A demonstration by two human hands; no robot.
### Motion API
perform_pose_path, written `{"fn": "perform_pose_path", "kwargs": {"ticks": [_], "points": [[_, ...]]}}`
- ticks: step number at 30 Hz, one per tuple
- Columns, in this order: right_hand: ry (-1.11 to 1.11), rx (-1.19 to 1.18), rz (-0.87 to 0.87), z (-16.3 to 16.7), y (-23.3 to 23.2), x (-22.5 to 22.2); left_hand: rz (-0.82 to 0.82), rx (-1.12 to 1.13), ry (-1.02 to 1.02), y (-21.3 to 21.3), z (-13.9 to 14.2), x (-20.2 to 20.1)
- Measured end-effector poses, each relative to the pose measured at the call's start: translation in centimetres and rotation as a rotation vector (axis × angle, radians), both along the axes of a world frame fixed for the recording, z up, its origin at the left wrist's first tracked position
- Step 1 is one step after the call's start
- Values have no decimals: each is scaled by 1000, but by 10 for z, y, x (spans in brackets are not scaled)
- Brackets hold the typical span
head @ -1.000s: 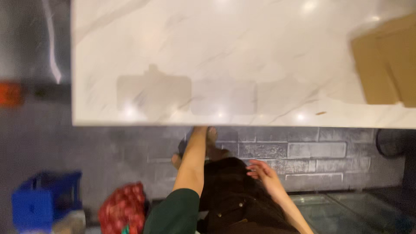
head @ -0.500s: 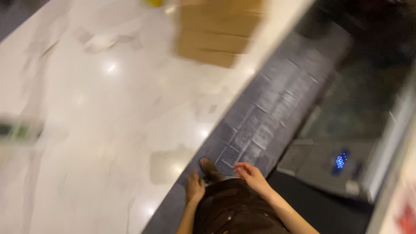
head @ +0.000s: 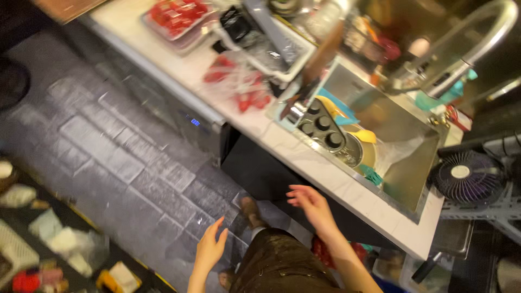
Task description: The person washes a light blue plastic colander and a matching bowl under running water using a red scrubber, then rinses them and places them in a dish rack. They also handle a small brown bowl, a plastic container, and a metal whisk, moving items around the sink and counter area.
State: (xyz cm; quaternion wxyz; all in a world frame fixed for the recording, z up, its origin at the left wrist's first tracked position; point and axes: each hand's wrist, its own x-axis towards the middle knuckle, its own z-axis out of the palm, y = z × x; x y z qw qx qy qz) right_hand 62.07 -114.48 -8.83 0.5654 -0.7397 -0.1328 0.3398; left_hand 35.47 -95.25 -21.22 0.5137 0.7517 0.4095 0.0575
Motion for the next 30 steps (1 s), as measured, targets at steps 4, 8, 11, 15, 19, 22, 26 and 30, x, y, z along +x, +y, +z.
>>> {"fn": "perform_pose_path", "kwargs": {"ticks": [4,8,11,15,19,22,26,30], "points": [[-81,28,-228,-8,-28,71,-127,61,-192,40,42,101],[-149,38,-301,2,-6,156,-74,-7,-304,53,105,211],[-297,144,-184,31,32,198,-29,32,-416,52,155,234],[-606,64,-13,71,114,247,67,159,-510,88,184,249],[-906,-25,86,91,211,298,165,150,-410,155,187,254],[-1005,-108,122,99,269,334,176,119,-417,211,187,267],[-938,-172,-47,115,303,356,-19,147,-453,288,199,291],[-990,-293,-39,131,302,335,-189,190,-479,348,218,309]]}}
